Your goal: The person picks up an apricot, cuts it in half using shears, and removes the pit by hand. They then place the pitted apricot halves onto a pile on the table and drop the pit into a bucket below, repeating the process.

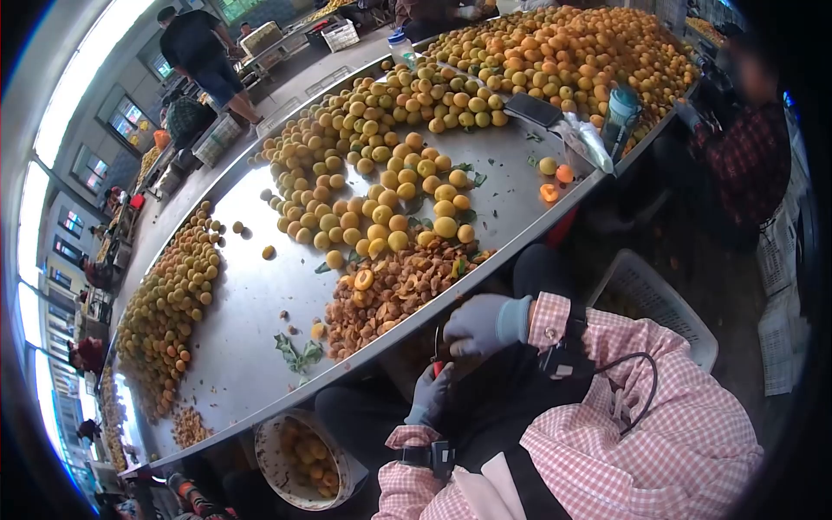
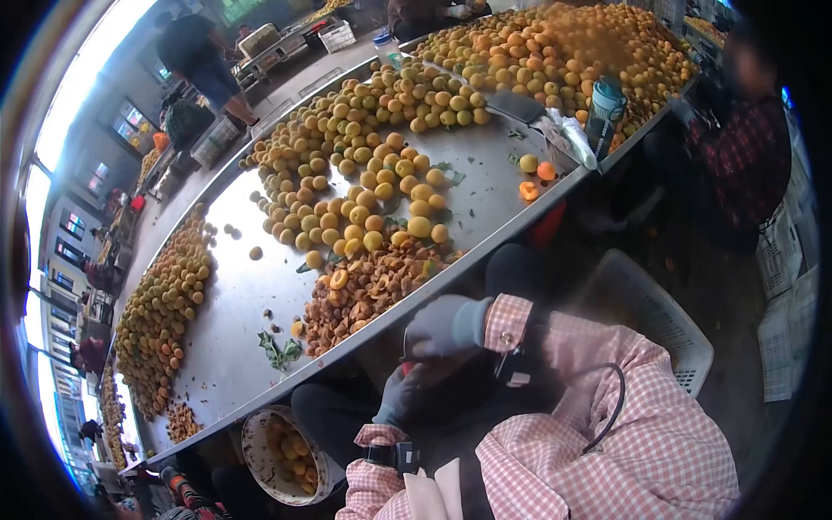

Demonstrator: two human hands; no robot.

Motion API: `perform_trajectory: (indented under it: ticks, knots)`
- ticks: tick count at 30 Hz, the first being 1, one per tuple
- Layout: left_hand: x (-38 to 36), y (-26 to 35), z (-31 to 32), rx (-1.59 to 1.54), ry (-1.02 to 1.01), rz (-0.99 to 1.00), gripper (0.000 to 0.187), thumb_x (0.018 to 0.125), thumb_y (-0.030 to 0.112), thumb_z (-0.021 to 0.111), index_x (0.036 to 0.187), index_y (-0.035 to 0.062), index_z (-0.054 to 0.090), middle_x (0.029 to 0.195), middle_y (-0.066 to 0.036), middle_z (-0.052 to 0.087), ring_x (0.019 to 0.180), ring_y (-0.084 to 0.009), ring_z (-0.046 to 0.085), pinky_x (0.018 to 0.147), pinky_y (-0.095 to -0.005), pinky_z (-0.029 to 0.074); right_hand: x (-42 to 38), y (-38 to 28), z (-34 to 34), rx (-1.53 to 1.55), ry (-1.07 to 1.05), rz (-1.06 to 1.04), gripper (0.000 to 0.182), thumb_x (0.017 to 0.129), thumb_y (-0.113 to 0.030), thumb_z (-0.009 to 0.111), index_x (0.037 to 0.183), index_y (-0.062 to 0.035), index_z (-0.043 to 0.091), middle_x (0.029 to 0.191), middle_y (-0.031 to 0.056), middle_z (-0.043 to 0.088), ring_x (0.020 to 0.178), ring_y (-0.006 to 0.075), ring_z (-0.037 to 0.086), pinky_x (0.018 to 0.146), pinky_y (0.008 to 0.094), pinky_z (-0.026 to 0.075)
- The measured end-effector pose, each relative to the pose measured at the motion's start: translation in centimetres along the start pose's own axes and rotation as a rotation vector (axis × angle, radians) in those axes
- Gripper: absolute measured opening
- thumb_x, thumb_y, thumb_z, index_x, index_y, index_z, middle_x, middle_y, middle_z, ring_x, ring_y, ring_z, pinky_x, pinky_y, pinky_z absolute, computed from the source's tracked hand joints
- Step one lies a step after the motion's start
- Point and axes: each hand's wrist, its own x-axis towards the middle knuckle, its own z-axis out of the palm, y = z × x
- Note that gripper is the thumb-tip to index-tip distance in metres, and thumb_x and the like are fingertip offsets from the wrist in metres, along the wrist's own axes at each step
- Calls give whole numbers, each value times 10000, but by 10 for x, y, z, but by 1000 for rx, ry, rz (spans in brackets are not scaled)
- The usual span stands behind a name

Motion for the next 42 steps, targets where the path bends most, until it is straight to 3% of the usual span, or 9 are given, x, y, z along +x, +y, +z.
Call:
perform_trajectory:
  ticks: [5, 8, 12, 19, 24, 26, 30, 37, 42]
  knots:
    - [-9, 11, 9, 30, 36, -11, 203, 925, 290, 650, 905, 106, 567, 660, 64, 508, 530, -37, 442, 473, -206, 348, 40, 76, -26, -305, 484, 274, 188, 823, -239, 604, 962, -155, 696, 953, 104, 649, 964, 313, 594, 845, 415, 468]
    - [-7, 10, 8, 86, 51, -14, 224, 917, 313, 659, 897, 110, 565, 654, 66, 501, 527, -37, 433, 472, -211, 344, 69, 103, -47, -331, 550, 322, 190, 814, -201, 602, 978, -190, 696, 969, 92, 649, 997, 288, 589, 847, 403, 463]
    - [-3, 11, 12, 125, 53, -39, 269, 902, 346, 673, 848, 113, 549, 642, 63, 492, 524, -42, 420, 470, -221, 336, 111, 117, -52, -462, 349, 335, 238, 836, -146, 565, 1017, -231, 694, 1042, 83, 643, 1072, 304, 555, 987, 436, 363]
    - [-3, 19, 15, 171, 33, -115, 315, 894, 356, 681, 779, 97, 544, 645, 42, 504, 547, -56, 422, 499, -236, 346, 135, 130, -68, -493, 2, 222, 309, 850, -214, 579, 1135, -296, 665, 1228, 86, 577, 1189, 301, 487, 1027, 425, 316]
    - [6, 11, 11, 251, -19, -154, 386, 886, 423, 666, 805, 56, 578, 690, 19, 536, 606, -83, 458, 558, -266, 392, 147, 160, -61, -542, 36, 95, 277, 869, -286, 579, 1130, -239, 660, 1121, 99, 629, 1101, 306, 531, 990, 407, 355]
    - [4, 14, 15, 279, -17, -142, 400, 883, 433, 663, 823, 46, 585, 699, 12, 540, 621, -93, 462, 576, -276, 402, 151, 171, -51, -193, 305, 325, 295, 901, -377, 558, 1068, -161, 669, 1022, 96, 661, 1047, 313, 553, 974, 413, 360]
    - [3, 12, 15, 322, -22, -122, 416, 879, 438, 664, 859, 28, 594, 719, -8, 547, 649, -117, 469, 611, -297, 415, 159, 183, -52, 89, 522, 409, 356, 877, -460, 581, 963, -130, 682, 872, 87, 673, 1000, 317, 570, 947, 440, 352]
    - [9, -4, 15, 215, -56, -116, 434, 886, 454, 645, 879, 23, 594, 753, -43, 567, 680, -147, 493, 645, -317, 425, 170, 169, -47, -398, 443, 497, 305, 809, -396, 637, 1008, -166, 655, 1046, 89, 624, 1034, 284, 541, 1034, 435, 271]
    - [6, 3, 16, 329, -72, -117, 447, 902, 458, 617, 954, 14, 605, 810, -93, 587, 723, -202, 525, 709, -346, 437, 189, 128, -33, -227, 800, -6, 317, 821, -384, 636, 1063, -179, 649, 1070, 58, 610, 1118, 271, 508, 1072, 455, 246]
